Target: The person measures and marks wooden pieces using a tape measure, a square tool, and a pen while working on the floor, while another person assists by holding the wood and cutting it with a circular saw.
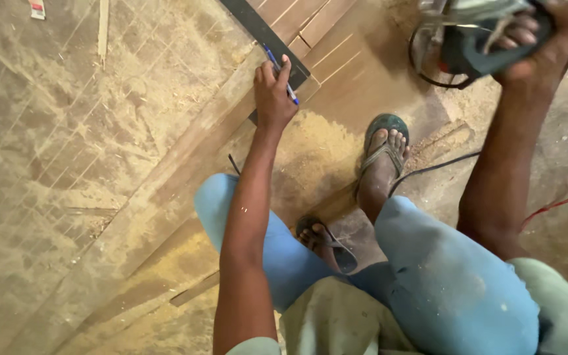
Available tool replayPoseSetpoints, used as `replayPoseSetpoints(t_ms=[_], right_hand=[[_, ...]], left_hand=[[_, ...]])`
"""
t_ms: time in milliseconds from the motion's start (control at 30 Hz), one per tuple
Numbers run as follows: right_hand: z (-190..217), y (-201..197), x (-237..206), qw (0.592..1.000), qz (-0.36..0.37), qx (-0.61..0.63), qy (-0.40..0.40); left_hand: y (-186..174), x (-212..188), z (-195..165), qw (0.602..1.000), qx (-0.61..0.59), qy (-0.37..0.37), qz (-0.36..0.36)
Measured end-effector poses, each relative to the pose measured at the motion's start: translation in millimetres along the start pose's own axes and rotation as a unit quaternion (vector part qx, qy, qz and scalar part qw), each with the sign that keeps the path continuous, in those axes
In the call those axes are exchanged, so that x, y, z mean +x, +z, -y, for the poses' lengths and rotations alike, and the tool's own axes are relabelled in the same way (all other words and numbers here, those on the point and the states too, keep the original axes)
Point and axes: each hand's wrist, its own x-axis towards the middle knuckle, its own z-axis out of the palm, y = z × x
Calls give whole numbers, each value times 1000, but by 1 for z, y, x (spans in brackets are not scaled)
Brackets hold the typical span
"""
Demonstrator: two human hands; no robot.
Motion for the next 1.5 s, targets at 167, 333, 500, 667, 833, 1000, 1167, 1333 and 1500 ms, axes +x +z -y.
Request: replayPoseSetpoints(t_ms=[167,333,500,667,833,1000,1167,1333,1500], right_hand=[[25,-53,-5,998,-19,55,23],[39,-63,-5,994,-5,93,49],[10,-32,-11,996,34,72,30],[-14,-10,-7,998,19,62,-16],[20,-31,8,973,35,223,53],[15,-31,10,989,45,130,63],[-9,39,-10,997,33,-65,29],[-46,100,-55,958,45,-283,-19],[-80,120,-60,860,78,-503,-31]], left_hand=[[6,-1,-1,1000,-11,2,-3],[11,-2,0,1000,-7,-16,4],[12,-2,3,1000,-6,-14,12],[9,-4,1,1000,-9,-7,-4],[7,-2,0,999,-2,-29,17],[7,-1,2,1000,-4,-11,-14],[11,-1,4,1000,9,-5,-16],[17,-7,8,999,7,4,-36],[22,-9,11,999,26,3,-37]])
